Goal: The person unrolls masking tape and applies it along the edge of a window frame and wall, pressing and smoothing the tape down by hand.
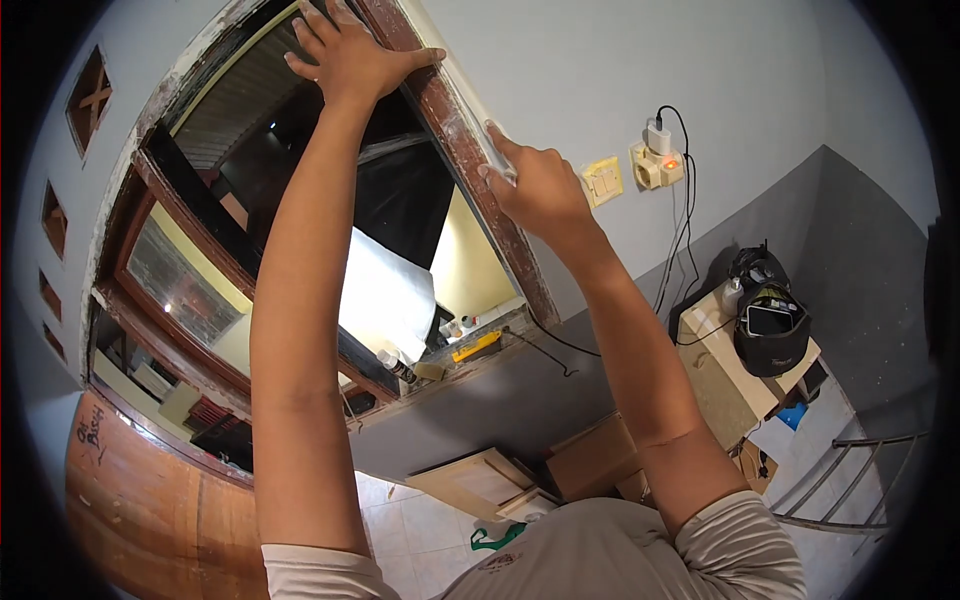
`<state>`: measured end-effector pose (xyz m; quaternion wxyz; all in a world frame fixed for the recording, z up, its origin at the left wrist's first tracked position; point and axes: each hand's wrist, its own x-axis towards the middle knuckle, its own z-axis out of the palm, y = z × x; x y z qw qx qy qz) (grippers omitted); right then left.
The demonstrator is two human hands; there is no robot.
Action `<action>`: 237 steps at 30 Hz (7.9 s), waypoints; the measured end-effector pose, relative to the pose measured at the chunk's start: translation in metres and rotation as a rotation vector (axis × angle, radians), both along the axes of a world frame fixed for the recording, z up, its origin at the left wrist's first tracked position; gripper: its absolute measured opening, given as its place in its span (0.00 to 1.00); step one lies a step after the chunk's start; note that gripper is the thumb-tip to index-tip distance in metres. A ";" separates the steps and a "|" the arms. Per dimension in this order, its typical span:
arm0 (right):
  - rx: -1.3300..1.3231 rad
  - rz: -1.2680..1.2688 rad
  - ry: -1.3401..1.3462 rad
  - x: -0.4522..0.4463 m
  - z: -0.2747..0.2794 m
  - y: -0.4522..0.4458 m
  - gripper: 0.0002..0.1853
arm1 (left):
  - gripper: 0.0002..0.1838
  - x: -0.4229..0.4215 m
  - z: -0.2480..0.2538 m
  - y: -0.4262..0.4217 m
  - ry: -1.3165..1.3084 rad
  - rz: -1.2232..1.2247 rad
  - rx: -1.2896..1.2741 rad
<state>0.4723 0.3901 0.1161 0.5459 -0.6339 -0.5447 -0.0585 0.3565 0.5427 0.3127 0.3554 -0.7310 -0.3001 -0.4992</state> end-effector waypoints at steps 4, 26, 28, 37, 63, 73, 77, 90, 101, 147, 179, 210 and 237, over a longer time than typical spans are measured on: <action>-0.044 0.057 0.051 0.001 0.005 -0.001 0.32 | 0.88 -0.001 -0.001 0.003 0.015 -0.042 0.070; -0.080 0.084 0.040 0.005 0.005 0.007 0.33 | 0.31 0.004 -0.011 0.011 0.348 -0.011 0.417; -0.131 0.098 0.056 0.005 0.006 0.006 0.33 | 0.30 0.004 -0.012 0.010 0.349 -0.008 0.420; 0.012 0.055 0.007 0.006 -0.004 0.017 0.32 | 0.30 0.004 -0.011 0.008 0.346 0.067 0.456; -0.061 0.047 0.018 0.006 0.001 0.015 0.34 | 0.35 0.006 -0.018 0.005 0.336 0.057 0.438; -0.095 0.048 0.003 0.008 0.005 0.018 0.35 | 0.38 0.006 -0.018 0.003 0.339 0.055 0.427; -0.098 0.042 0.002 0.009 0.003 0.022 0.35 | 0.39 0.006 -0.019 0.005 0.340 0.072 0.428; -0.077 0.035 -0.010 0.008 0.003 0.026 0.35 | 0.40 0.007 -0.021 0.011 0.331 0.032 0.417; -0.083 0.045 -0.009 0.006 0.004 0.024 0.35 | 0.41 0.006 -0.020 0.009 0.336 0.056 0.420; -0.064 0.034 -0.045 0.007 0.002 0.033 0.36 | 0.85 0.011 -0.020 -0.007 0.376 0.026 0.299; -0.130 0.026 -0.002 0.006 0.009 0.027 0.36 | 0.78 0.008 0.205 0.050 -0.285 0.059 0.627; -0.022 0.065 -0.055 0.013 -0.003 0.036 0.33 | 0.81 0.021 0.203 0.009 -0.285 0.207 0.241; -0.020 0.030 -0.102 0.012 -0.004 0.038 0.34 | 0.28 -0.002 -0.080 -0.010 0.287 -0.064 0.241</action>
